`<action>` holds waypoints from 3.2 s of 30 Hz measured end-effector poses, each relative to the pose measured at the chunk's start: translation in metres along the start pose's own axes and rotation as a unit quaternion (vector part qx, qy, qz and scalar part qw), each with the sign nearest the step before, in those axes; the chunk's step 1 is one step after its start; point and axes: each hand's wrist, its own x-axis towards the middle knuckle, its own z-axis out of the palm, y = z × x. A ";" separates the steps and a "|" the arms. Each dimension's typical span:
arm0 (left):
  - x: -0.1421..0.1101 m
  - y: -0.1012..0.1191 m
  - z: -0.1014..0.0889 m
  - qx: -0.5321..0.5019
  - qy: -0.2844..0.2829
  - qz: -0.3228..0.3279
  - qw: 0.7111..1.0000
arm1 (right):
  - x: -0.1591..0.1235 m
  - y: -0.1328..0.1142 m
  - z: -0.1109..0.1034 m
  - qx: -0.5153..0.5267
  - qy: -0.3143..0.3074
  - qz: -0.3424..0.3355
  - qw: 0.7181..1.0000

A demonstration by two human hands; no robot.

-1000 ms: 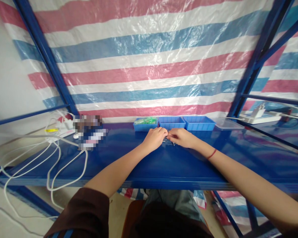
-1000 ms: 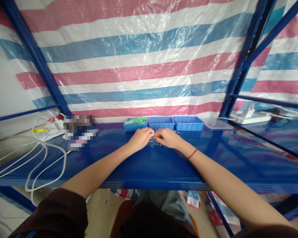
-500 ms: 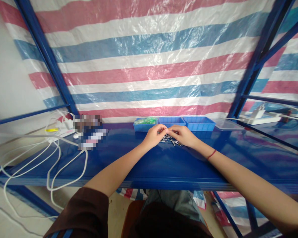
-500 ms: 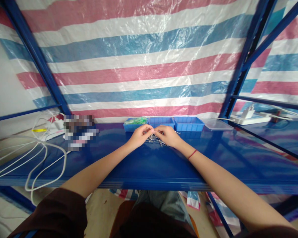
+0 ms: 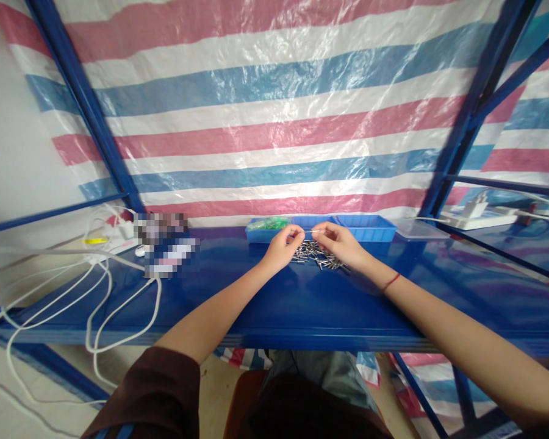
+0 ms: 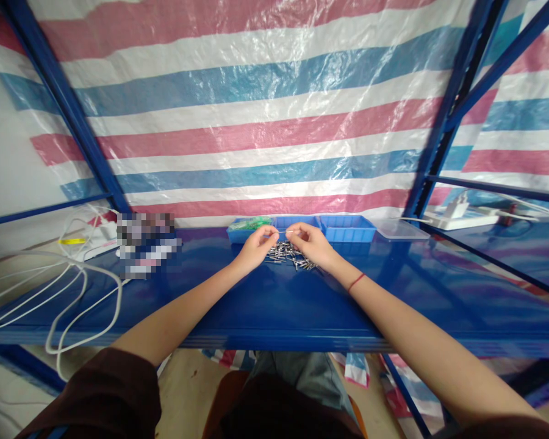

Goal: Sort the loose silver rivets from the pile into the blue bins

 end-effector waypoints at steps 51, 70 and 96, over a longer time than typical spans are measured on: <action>0.000 0.004 0.004 -0.064 -0.062 -0.063 0.994 | 0.000 0.013 -0.006 -0.139 -0.129 -0.059 0.980; -0.005 0.008 0.000 0.034 -0.099 -0.019 0.994 | -0.001 -0.001 -0.010 -0.105 -0.070 -0.042 0.991; -0.002 0.006 0.001 0.038 -0.029 -0.030 0.998 | -0.001 -0.002 -0.010 -0.102 -0.035 -0.078 0.991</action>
